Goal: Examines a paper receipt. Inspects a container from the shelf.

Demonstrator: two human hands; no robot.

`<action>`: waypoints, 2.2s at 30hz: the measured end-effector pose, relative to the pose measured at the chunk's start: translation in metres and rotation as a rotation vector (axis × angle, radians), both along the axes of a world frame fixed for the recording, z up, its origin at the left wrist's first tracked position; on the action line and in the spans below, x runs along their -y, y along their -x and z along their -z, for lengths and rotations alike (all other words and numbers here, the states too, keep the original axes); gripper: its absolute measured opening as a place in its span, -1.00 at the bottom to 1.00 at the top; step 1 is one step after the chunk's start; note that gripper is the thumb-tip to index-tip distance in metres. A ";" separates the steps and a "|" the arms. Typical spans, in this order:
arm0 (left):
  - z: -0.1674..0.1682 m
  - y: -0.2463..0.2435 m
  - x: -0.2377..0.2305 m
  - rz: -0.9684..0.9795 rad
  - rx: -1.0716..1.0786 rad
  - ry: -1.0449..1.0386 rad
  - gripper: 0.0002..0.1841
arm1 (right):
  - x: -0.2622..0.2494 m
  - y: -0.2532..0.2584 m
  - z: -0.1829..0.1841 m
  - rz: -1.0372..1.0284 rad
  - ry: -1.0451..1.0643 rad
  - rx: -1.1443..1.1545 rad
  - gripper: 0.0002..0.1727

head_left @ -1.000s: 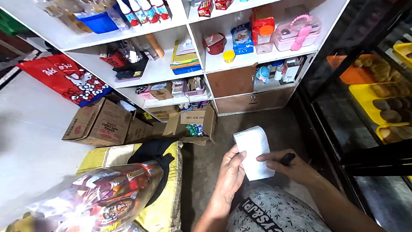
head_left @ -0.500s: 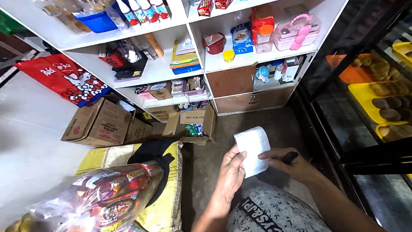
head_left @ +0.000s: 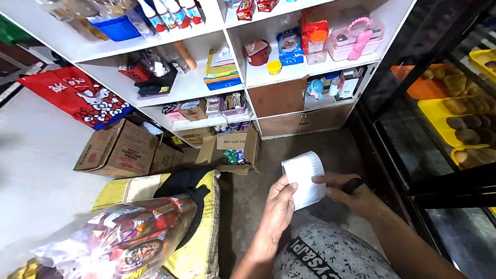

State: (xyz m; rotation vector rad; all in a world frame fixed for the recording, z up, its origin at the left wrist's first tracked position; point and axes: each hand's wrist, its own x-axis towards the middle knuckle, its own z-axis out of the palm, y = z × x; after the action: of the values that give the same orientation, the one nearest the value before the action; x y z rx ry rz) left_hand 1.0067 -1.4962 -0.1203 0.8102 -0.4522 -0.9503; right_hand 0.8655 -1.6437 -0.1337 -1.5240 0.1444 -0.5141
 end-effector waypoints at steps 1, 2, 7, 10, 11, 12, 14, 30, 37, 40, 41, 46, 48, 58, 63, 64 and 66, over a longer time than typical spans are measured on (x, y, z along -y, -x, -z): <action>0.000 0.000 0.000 0.006 0.004 0.001 -0.68 | 0.000 0.000 0.000 0.001 0.001 -0.007 -0.69; 0.000 0.000 0.000 0.011 0.006 0.000 -0.68 | 0.000 0.001 -0.001 0.003 -0.001 -0.015 -0.68; 0.000 0.001 0.000 0.010 0.032 -0.004 -0.68 | 0.001 0.002 -0.001 0.004 0.002 -0.048 -0.68; 0.000 0.001 0.001 0.003 0.038 -0.012 -0.68 | 0.000 0.002 -0.003 0.016 0.015 -0.056 -0.69; 0.000 0.001 0.001 0.000 0.038 -0.013 -0.68 | 0.001 0.002 -0.003 0.017 0.016 -0.057 -0.69; 0.000 0.001 0.001 -0.002 0.038 -0.014 -0.69 | 0.001 0.002 -0.003 0.019 0.019 -0.057 -0.69; -0.001 0.001 0.002 -0.002 0.033 -0.014 -0.69 | 0.001 0.002 -0.003 0.021 0.020 -0.065 -0.70; 0.001 0.001 0.005 -0.029 -0.002 -0.055 -0.68 | 0.002 0.002 0.001 0.004 -0.020 -0.074 -0.73; 0.003 0.001 0.005 -0.030 -0.012 -0.060 -0.68 | 0.003 0.002 0.001 0.001 -0.017 -0.083 -0.72; 0.003 0.001 0.005 -0.021 -0.011 -0.061 -0.68 | 0.003 0.001 0.004 -0.011 -0.011 -0.063 -0.72; 0.003 0.001 0.005 -0.019 -0.009 -0.063 -0.68 | 0.003 0.001 0.004 -0.014 -0.012 -0.053 -0.71; 0.003 0.001 0.005 -0.016 -0.005 -0.064 -0.67 | 0.002 0.000 0.002 0.003 -0.028 -0.051 -0.67; 0.004 0.000 0.005 -0.014 -0.005 -0.058 -0.68 | 0.002 0.000 0.002 0.004 -0.030 -0.056 -0.67; 0.005 0.000 0.005 -0.017 -0.021 -0.066 -0.67 | 0.004 0.000 0.004 -0.002 -0.021 -0.056 -0.69; 0.004 0.001 0.007 -0.021 -0.030 -0.059 -0.69 | 0.004 0.001 0.003 0.001 -0.024 -0.071 -0.70; 0.004 0.001 0.007 -0.021 -0.028 -0.060 -0.70 | 0.004 0.000 0.004 0.001 -0.029 -0.065 -0.70; 0.004 0.001 0.007 -0.019 -0.033 -0.064 -0.69 | 0.004 0.000 0.004 -0.003 -0.033 -0.063 -0.70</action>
State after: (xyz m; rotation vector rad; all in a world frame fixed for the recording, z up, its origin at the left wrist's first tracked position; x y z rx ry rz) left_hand 1.0060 -1.5037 -0.1245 0.8538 -0.3862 -0.9631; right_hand 0.8654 -1.6477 -0.1377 -1.5089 0.1987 -0.4597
